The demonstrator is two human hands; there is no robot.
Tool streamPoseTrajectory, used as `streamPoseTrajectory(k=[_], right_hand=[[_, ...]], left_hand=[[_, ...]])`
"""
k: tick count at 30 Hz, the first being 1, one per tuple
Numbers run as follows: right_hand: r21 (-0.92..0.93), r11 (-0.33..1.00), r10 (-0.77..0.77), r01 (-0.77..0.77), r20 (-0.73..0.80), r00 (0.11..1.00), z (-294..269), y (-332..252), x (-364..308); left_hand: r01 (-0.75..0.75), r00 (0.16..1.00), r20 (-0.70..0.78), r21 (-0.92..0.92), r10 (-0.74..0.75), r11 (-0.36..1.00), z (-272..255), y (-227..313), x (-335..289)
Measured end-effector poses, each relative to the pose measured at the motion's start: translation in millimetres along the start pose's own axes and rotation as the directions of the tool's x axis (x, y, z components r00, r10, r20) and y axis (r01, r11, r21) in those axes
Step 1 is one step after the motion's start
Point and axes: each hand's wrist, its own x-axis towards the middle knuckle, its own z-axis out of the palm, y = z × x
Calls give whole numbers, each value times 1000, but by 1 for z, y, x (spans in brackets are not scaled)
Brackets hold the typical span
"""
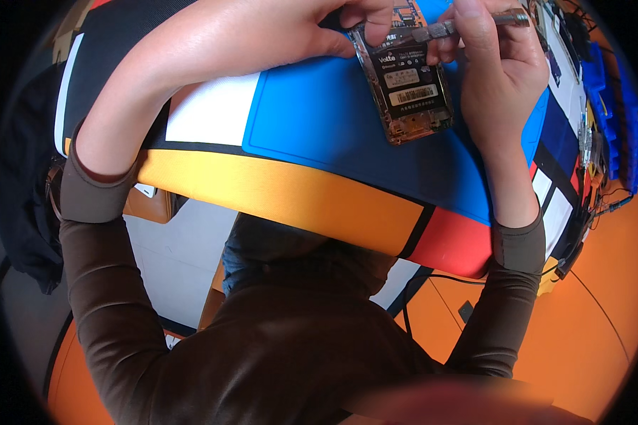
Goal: The person uses a screwdriver and tweezers to remove screws and small components from a disassembled mobile phone motherboard on a workbench. They then place a gold-colored rectangular component onto the board.
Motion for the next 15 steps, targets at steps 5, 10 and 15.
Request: streamPoseTrajectory(k=[5, 10, 15], right_hand=[[-29, 999, -33, 34, 9, 999, 3, 2, -3], [-32, 999, -28, 28, 12, 1000, 4, 1, -3], [-24, 1000, -16, 17, 33, 999, 3, 0, -3]], left_hand=[[19, 999, 35, -24, -18, 1000, 1, -1, 1], [-33, 999, 19, -28, 33, 999, 3, -2, -1], [-106, 993, -47, -36, 105, 994, 5, -8, -4]])
